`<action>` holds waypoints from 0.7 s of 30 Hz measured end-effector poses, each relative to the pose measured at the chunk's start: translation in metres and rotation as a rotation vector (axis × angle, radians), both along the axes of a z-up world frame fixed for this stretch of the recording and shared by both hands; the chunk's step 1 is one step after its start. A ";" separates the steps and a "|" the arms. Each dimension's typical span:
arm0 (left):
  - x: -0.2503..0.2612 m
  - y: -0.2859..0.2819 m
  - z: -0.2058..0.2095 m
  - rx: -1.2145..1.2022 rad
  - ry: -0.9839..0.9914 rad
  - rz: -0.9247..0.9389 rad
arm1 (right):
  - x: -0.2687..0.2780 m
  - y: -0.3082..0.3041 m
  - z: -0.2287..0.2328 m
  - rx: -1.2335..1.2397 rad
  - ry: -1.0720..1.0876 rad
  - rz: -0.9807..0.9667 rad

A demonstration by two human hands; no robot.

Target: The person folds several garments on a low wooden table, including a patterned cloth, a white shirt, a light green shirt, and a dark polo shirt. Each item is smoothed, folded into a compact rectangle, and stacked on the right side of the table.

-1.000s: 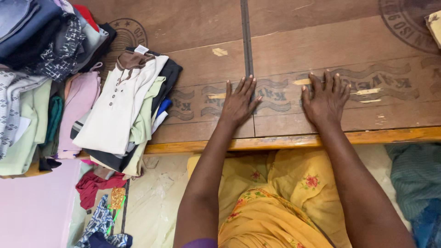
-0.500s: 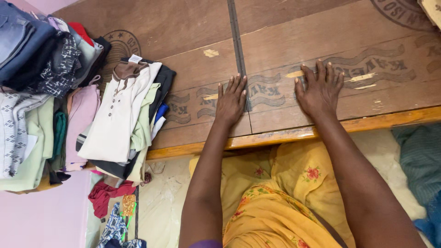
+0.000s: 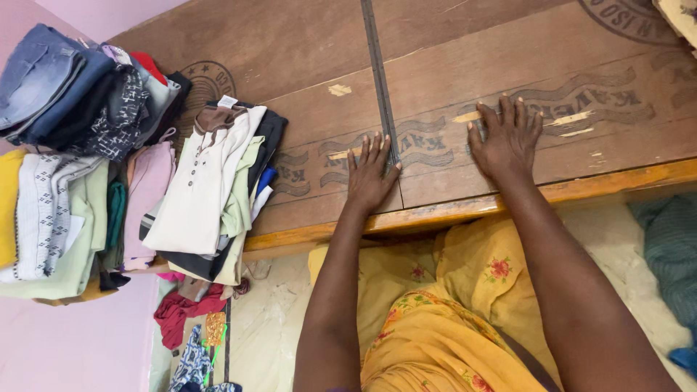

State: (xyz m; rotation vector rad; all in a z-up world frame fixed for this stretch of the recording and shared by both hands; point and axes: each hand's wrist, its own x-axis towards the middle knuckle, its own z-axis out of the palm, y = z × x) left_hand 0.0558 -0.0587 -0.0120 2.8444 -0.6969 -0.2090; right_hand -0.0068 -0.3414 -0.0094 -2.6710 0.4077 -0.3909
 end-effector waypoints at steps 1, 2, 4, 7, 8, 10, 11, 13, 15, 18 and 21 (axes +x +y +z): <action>0.001 0.000 -0.004 0.014 -0.009 -0.003 | 0.000 0.000 -0.001 0.002 0.004 -0.006; 0.001 0.000 -0.008 0.007 -0.008 -0.005 | 0.001 -0.001 -0.001 0.004 0.007 -0.004; 0.000 0.002 -0.016 -0.005 -0.007 0.008 | 0.000 -0.002 -0.001 -0.013 0.019 0.003; -0.005 0.011 -0.021 -0.415 -0.130 -0.018 | -0.003 -0.003 -0.004 -0.081 0.012 0.060; -0.005 0.020 -0.020 -0.435 -0.181 0.017 | -0.003 -0.004 -0.006 -0.052 -0.010 0.072; -0.002 0.038 -0.015 -0.470 -0.280 0.080 | -0.002 -0.008 -0.011 -0.066 -0.028 0.088; 0.001 0.052 -0.009 -0.408 -0.358 0.153 | 0.000 -0.010 -0.013 -0.110 -0.027 0.093; 0.007 0.085 0.003 -0.278 -0.498 0.283 | -0.001 -0.014 -0.021 -0.061 -0.049 0.109; 0.011 0.126 0.020 -0.232 -0.587 0.394 | -0.003 -0.015 -0.027 -0.040 -0.075 0.108; 0.010 0.188 0.046 -0.120 -0.609 0.613 | -0.002 -0.017 -0.033 -0.057 -0.117 0.104; 0.002 0.248 0.070 0.041 -0.455 0.885 | -0.003 -0.020 -0.041 -0.068 -0.140 0.115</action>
